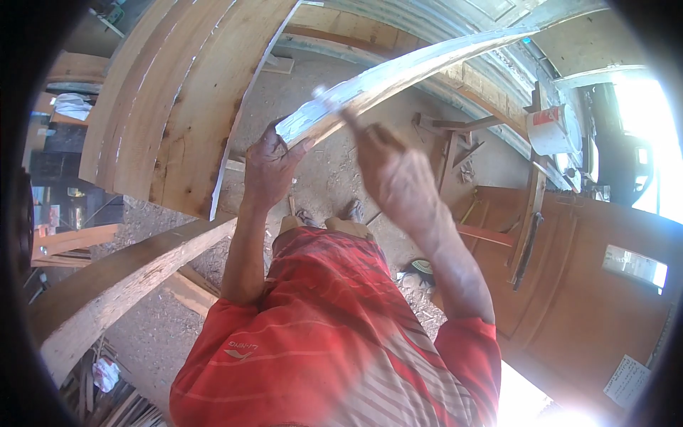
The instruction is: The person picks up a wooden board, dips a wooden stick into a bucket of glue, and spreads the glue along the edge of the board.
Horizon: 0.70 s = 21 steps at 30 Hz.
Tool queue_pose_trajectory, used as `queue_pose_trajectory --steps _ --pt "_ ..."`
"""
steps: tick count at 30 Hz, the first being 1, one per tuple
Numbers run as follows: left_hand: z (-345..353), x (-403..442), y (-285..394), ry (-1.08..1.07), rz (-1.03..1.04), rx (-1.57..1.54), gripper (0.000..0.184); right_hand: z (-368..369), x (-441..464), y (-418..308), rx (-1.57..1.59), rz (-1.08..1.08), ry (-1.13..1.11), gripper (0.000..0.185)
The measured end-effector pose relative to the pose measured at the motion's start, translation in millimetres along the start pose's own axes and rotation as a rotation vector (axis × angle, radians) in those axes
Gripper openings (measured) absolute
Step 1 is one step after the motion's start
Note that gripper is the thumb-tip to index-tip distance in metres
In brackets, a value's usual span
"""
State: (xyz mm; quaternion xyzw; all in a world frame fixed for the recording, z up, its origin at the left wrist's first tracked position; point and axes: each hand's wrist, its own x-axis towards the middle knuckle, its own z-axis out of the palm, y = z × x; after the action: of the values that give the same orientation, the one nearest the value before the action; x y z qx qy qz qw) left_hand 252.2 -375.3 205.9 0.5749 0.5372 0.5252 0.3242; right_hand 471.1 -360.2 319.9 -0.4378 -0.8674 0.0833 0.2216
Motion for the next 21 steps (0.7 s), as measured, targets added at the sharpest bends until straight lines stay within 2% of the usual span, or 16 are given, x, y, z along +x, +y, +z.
queue_pose_trajectory --steps 2,6,9,13,16,20,21 --pt "0.6 0.6 1.0 -0.002 0.023 0.007 0.040 -7.4 -3.1 -22.2 0.078 -0.030 -0.068 0.054" --pt "-2.0 -0.1 7.0 -0.007 0.021 0.025 0.041 -8.5 0.4 -18.0 -0.022 0.056 0.015 0.055" --pt "-3.8 0.2 7.5 -0.018 -0.018 0.046 0.042 9.7 -15.5 -26.5 -0.055 -0.123 0.035 0.060" --pt "-4.2 -0.8 7.7 -0.016 -0.003 0.038 0.043 12.6 -16.0 -4.8 -0.229 -0.024 0.128 0.067" --pt "-0.5 0.9 5.1 0.000 0.034 0.024 0.043 2.0 -17.1 -9.5 -0.200 0.112 0.049 0.070" --pt "-6.2 0.3 6.3 -0.048 0.033 0.048 0.043 10.9 -21.9 -52.4 -0.097 -0.060 -0.010 0.076" --pt "-9.1 0.4 8.0 -0.064 0.040 0.075 0.043 10.3 -21.0 -60.3 -0.061 -0.035 -0.041 0.081"
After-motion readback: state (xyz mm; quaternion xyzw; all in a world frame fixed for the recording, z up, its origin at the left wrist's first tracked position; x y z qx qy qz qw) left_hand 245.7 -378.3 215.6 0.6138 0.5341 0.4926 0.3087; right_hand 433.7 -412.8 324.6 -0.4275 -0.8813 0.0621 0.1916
